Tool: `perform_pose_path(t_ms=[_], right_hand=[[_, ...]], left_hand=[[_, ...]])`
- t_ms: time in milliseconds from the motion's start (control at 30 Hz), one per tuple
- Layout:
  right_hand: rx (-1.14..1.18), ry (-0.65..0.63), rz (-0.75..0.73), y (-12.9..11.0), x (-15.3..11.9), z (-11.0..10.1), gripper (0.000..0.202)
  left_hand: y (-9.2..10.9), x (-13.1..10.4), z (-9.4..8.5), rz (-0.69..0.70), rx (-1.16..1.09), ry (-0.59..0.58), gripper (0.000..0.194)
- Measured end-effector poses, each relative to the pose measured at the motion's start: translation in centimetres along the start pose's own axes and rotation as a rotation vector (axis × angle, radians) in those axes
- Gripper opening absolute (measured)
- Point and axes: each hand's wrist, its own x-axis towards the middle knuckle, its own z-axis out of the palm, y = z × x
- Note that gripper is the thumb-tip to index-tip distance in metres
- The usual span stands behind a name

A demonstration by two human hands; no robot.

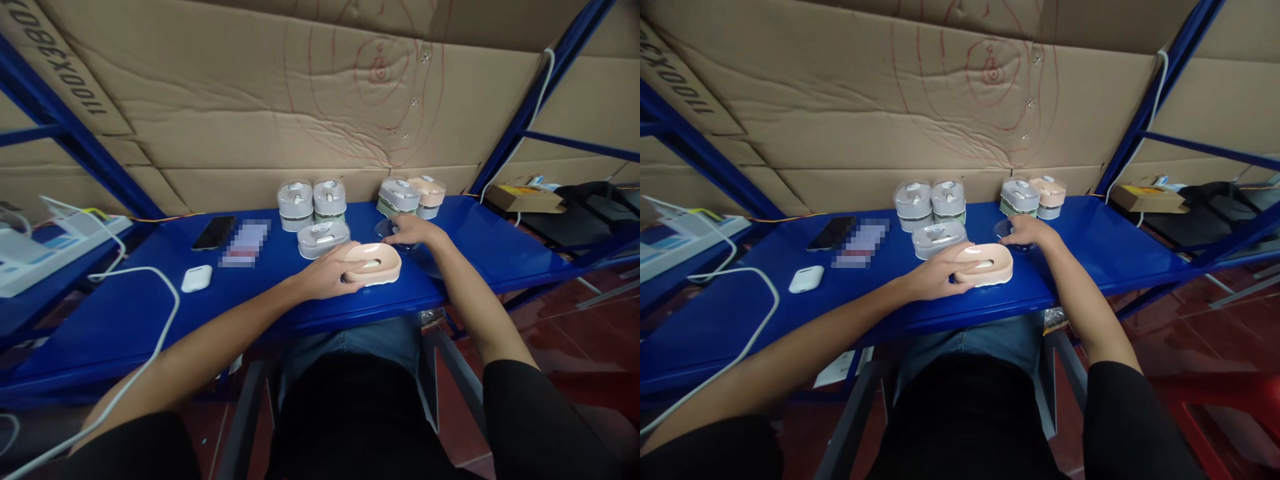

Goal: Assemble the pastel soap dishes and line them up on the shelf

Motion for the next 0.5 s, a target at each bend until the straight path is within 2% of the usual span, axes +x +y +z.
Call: perform_pose_path(t_ms=[200,333,500], right_hand=[[-0.046,-0.032,-0.001,0.00,0.02,-0.08,0.061],[-0.035,-0.088,0.019,-0.18,-0.05,-0.41,0.068],[-0.023,-0.098,0.016,-0.06,0.13,-0.39,0.071]], left_hand=[[0.03,0.05,-0.17,0.013,-0.006,0.017,0.057],[0.13,0.07,-0.46,-0.020,-0.004,-0.003,0.052],[0.07,0.02,-0.46,-0.052,-0.016,0.020,0.043]])
